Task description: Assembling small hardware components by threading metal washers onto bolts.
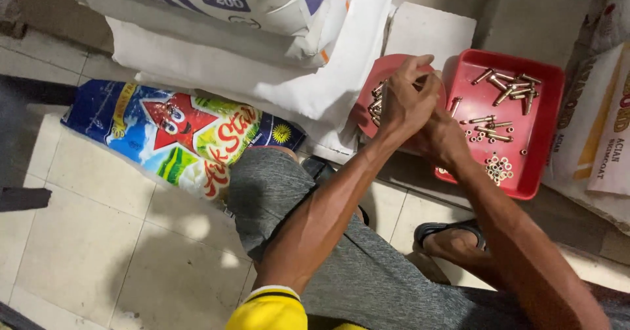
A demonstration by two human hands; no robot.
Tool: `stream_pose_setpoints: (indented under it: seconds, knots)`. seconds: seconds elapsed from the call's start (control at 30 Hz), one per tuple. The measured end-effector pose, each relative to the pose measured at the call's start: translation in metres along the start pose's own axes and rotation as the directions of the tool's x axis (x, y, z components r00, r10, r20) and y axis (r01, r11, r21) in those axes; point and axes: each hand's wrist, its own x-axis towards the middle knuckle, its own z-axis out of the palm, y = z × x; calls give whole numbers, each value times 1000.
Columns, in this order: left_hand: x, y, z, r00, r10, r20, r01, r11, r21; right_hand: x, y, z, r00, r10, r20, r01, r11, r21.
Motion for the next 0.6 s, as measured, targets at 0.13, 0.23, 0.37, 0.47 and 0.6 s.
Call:
stream_pose_setpoints:
  seconds: [0.13, 0.23, 0.37, 0.47, 0.6]
  knots:
    - [11, -21, 6, 999, 24, 25, -23, 1000, -20, 10, -30, -6, 996, 56, -69, -53, 998, 45]
    - [12, -34, 13, 998, 64, 24, -64, 998, 18, 12, -39, -4, 999, -19, -31, 22, 994, 107]
    - [13, -36, 15, 996, 28, 85, -35, 996, 85, -11, 13, 55, 986, 152, 64, -147, 986, -81]
    - [6, -25, 16, 994, 14, 113, -23, 997, 76, -9, 19, 85, 964, 250, 93, -234, 960, -151]
    - [-1, -12, 19, 991, -47, 127, 40, 997, 65, -20, 13, 89, 903, 406, 140, -407, 913, -22]
